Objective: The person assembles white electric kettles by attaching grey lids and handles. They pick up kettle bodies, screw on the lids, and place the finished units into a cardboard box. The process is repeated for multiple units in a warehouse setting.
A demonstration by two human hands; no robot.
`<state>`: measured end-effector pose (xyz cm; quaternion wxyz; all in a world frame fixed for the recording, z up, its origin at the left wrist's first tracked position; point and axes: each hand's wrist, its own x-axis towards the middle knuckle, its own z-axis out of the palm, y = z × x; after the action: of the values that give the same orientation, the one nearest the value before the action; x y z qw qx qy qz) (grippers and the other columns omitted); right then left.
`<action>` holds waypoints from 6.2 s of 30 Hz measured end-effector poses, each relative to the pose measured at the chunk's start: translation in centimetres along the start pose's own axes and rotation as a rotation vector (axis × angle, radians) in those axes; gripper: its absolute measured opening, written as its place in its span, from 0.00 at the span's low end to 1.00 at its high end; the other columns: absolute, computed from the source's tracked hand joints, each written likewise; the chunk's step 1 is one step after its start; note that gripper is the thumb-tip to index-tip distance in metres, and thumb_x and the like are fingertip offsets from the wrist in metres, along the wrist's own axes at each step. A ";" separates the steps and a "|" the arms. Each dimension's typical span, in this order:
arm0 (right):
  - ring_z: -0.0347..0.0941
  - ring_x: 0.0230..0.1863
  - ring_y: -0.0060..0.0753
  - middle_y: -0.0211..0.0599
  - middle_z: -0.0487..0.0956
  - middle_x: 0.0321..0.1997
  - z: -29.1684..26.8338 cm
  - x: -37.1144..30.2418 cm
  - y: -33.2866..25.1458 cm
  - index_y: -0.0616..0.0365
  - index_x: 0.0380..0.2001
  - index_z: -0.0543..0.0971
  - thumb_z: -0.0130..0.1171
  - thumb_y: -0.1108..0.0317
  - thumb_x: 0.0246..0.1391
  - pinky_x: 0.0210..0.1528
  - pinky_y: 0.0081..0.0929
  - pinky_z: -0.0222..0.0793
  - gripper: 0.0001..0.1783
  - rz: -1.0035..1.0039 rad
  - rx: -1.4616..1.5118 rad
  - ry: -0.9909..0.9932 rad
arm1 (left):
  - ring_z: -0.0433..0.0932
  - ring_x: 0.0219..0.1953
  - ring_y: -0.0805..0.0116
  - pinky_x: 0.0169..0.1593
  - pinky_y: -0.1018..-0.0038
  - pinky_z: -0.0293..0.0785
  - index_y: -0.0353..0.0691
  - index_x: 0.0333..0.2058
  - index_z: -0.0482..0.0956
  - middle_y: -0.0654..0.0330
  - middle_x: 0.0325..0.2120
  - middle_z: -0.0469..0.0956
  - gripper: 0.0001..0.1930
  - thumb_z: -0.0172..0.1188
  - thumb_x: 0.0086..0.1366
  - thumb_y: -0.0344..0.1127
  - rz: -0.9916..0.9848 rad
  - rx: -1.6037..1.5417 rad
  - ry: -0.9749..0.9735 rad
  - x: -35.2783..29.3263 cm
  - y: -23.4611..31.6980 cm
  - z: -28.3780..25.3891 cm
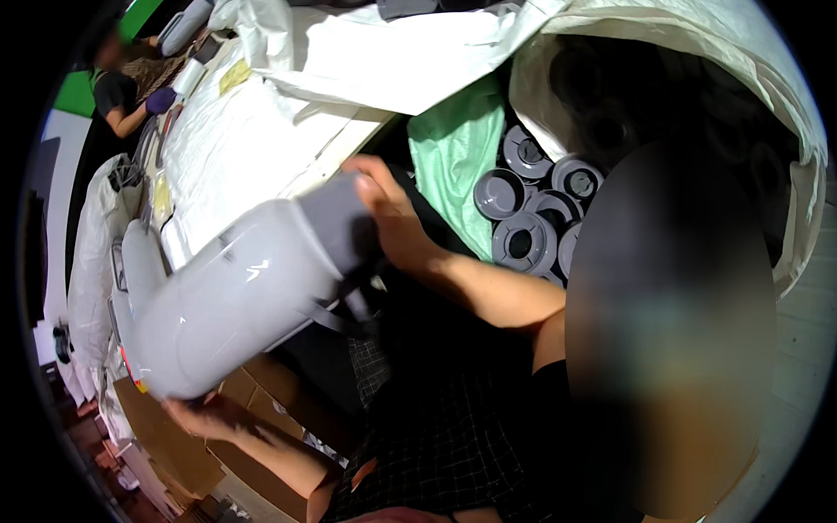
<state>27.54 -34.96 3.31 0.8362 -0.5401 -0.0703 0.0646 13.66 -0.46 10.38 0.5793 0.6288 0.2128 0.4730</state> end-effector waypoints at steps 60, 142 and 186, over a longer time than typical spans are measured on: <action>0.71 0.49 0.42 0.37 0.74 0.48 6.8 4.9 0.7 0.59 0.48 0.73 0.79 0.37 0.38 0.55 0.39 0.69 0.45 -0.828 -0.441 0.006 | 0.68 0.45 0.50 0.47 0.60 0.69 0.34 0.49 0.66 0.47 0.43 0.65 0.41 0.79 0.41 0.49 0.776 0.107 -0.969 1.4 0.9 15.4; 0.79 0.46 0.45 0.51 0.81 0.48 -11.8 3.1 7.2 0.73 0.53 0.72 0.59 0.60 0.64 0.54 0.41 0.76 0.25 -0.600 -0.645 0.411 | 0.78 0.35 0.70 0.54 0.67 0.73 0.44 0.31 0.78 0.66 0.32 0.76 0.04 0.62 0.64 0.35 0.165 -0.370 -1.181 -2.7 1.8 13.3; 0.76 0.33 0.21 0.36 0.81 0.39 8.5 -7.9 17.4 0.60 0.50 0.77 0.55 0.68 0.69 0.38 0.20 0.76 0.11 1.019 -0.276 -0.610 | 0.44 0.77 0.52 0.77 0.52 0.40 0.32 0.72 0.48 0.49 0.74 0.48 0.64 0.67 0.51 0.72 -1.041 1.658 -0.249 -23.2 -16.5 -30.2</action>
<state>17.67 -21.66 -9.50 0.5644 -0.5663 -0.0472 0.5987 -17.80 0.47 -16.57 0.1095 0.7091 0.6644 -0.2093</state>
